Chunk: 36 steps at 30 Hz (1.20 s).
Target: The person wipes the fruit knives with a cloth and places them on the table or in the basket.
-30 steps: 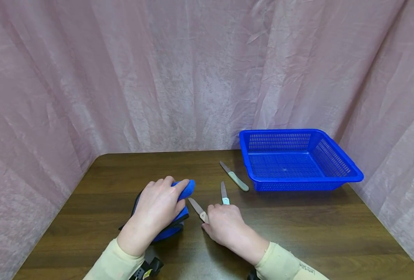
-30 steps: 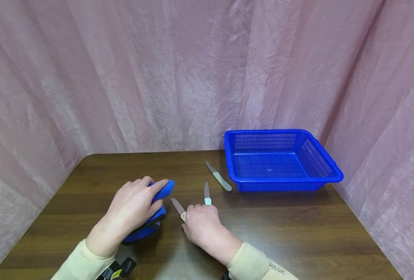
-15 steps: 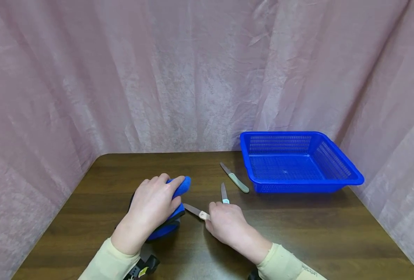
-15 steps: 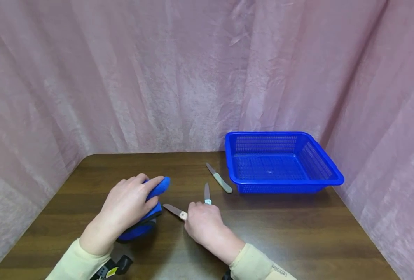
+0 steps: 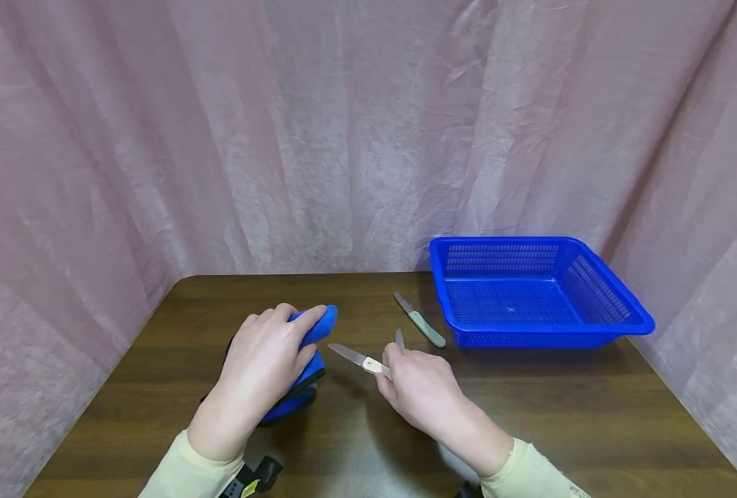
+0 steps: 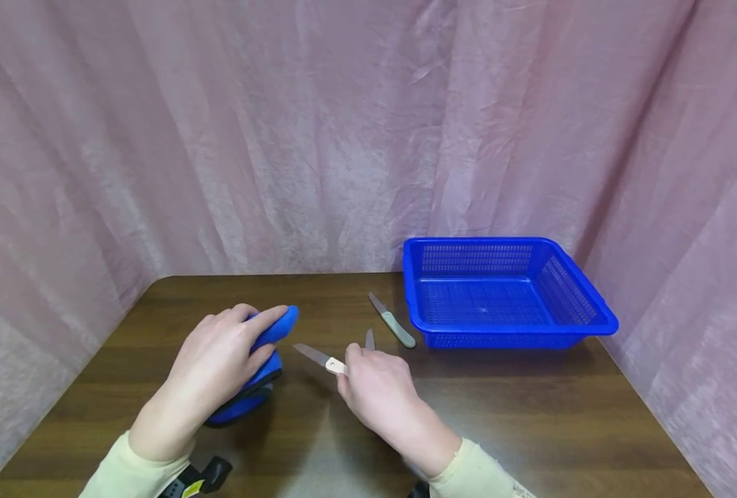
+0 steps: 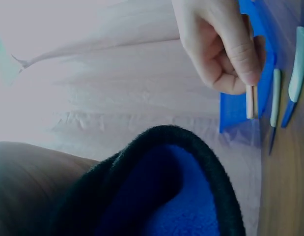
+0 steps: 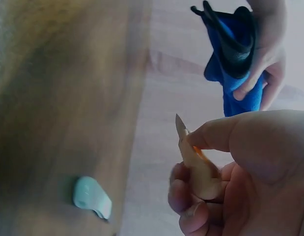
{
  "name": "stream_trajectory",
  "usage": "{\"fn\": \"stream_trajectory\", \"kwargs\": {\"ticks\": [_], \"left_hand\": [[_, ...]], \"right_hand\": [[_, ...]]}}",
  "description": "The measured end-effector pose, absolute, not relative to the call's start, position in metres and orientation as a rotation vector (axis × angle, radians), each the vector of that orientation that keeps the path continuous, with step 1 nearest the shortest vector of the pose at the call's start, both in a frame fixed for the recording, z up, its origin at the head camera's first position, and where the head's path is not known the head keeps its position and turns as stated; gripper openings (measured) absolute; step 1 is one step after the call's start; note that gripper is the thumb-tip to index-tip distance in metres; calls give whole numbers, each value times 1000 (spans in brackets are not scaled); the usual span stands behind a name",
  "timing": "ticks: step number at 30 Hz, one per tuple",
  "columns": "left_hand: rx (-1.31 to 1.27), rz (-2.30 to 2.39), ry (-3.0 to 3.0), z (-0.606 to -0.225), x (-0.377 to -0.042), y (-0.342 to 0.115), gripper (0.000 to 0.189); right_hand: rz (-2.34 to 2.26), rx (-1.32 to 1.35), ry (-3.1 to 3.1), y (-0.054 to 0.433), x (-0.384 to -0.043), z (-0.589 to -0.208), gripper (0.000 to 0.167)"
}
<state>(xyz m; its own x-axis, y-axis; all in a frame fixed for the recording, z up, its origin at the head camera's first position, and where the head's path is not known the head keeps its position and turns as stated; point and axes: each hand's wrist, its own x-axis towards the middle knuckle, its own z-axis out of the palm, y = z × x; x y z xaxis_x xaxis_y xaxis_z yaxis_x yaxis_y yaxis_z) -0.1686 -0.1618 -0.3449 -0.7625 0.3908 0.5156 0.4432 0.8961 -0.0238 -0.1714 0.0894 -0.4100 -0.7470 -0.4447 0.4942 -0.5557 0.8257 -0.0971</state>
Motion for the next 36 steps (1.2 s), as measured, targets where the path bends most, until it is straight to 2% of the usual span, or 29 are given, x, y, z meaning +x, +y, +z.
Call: {"fn": "stream_trajectory", "kwargs": {"ticks": [15, 36], "left_hand": [[-605, -215, -2483, -334, -176, -143, 56], [-752, -138, -2450, -345, -171, -124, 49]], "right_hand": [[517, 682, -2518, 109, -174, -381, 10], [511, 653, -2542, 112, -170, -374, 11]]}}
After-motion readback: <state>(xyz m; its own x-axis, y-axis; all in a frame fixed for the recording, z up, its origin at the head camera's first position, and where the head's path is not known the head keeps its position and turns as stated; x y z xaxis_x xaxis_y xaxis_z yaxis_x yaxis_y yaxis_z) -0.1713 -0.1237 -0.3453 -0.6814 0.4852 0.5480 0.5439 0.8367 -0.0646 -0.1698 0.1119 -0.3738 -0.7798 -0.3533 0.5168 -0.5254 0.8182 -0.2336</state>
